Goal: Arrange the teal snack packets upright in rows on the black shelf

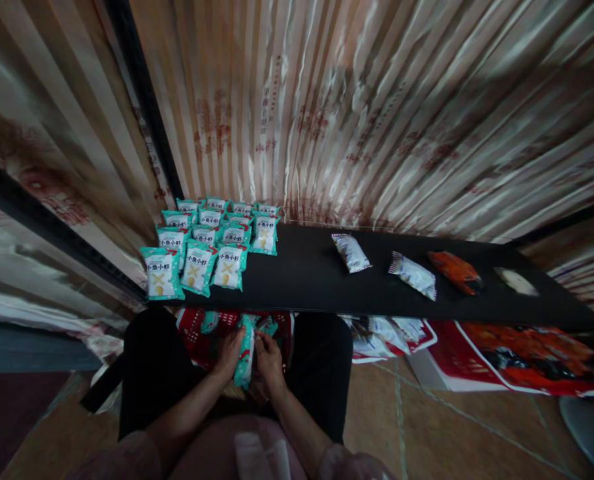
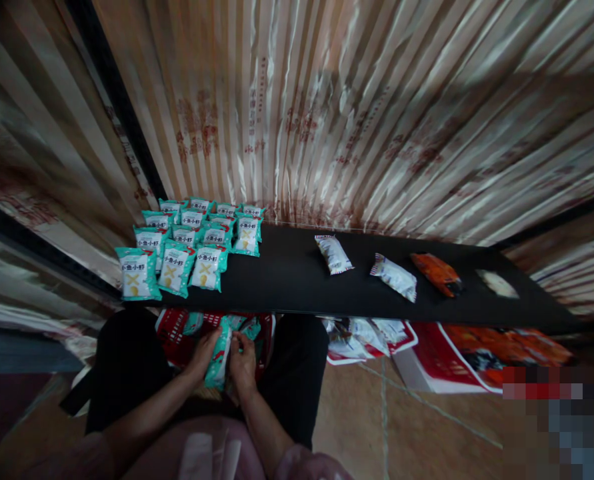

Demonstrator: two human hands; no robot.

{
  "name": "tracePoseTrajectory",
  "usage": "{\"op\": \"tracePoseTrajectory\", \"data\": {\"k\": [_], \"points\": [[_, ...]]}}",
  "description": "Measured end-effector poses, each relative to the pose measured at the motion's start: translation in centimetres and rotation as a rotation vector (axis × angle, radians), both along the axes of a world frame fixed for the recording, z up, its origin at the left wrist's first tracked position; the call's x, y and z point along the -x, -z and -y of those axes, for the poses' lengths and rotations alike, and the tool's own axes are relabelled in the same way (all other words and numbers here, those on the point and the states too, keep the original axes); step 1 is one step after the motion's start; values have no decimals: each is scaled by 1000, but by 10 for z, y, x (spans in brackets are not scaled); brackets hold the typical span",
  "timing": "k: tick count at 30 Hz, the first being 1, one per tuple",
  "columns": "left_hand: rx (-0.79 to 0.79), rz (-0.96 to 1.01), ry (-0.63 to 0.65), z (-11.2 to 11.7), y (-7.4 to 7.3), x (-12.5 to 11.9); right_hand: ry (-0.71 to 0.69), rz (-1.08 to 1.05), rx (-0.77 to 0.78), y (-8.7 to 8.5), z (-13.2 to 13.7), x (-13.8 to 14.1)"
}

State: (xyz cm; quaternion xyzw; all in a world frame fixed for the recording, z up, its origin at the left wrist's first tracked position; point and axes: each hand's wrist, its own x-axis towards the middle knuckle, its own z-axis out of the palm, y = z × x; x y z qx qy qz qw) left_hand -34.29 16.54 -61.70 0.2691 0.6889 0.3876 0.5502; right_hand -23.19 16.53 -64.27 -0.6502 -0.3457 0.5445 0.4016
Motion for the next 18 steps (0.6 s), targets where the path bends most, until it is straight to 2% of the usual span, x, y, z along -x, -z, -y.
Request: {"op": "tracePoseTrajectory", "data": {"k": [3,10,18], "points": [[23,35,-25,2,-4,1,3,97,-104,-3,2,2],[42,103,5,1,-13,3,-48,109,-180,-9,4,5],[0,177,3,1,-13,3,-79,205,-288,-13,7,6]]}}
